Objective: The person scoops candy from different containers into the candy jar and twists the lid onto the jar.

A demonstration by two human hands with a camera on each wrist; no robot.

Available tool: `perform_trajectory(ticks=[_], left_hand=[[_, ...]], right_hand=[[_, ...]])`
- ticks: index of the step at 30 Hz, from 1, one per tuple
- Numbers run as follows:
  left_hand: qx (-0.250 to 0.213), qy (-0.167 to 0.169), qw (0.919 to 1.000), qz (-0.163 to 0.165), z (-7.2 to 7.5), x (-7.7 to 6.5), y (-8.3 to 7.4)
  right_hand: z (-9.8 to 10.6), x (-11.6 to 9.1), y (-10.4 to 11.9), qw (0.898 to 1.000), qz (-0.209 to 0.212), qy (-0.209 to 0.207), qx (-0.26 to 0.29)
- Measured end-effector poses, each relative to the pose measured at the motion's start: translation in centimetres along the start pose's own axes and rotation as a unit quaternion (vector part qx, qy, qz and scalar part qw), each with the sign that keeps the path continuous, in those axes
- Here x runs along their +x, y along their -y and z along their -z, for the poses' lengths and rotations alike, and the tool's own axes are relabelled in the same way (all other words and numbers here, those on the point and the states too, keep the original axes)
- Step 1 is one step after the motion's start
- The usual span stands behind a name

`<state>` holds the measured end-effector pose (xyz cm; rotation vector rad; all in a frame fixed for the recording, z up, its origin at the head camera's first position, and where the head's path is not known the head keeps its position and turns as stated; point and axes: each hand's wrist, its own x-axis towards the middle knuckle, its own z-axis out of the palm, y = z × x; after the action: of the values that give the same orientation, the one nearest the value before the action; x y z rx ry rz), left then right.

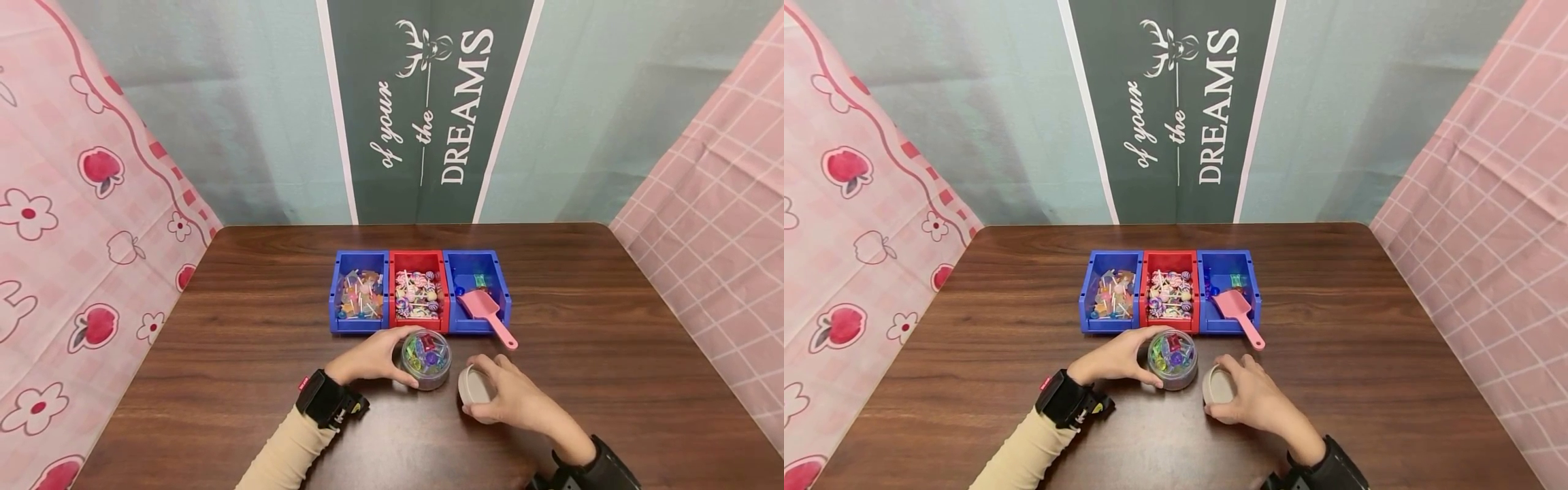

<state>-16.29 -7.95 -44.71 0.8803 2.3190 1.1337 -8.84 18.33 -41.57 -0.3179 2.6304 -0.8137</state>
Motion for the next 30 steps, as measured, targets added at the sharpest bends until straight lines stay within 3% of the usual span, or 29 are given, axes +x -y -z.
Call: perform_trajectory(ticks=[12, 20, 30], left_hand=[[0.003, -0.002, 1.0000, -0.003, 0.0, -0.1, 0.0], [0.006, 0.000, 1.0000, -0.004, 0.0, 0.0, 0.0], [0.018, -0.004, 0.9998, -0.006, 0.0, -0.2, -0.1]], right_hand=[[0.3, 0.3, 0.0, 0.991, 0.077, -0.059, 0.094], [0.7, 0.4, 0.6, 0.979, 0.010, -0.048, 0.198], [1.1, 0.4, 1.3, 0.941, -0.047, -0.057, 0.331]])
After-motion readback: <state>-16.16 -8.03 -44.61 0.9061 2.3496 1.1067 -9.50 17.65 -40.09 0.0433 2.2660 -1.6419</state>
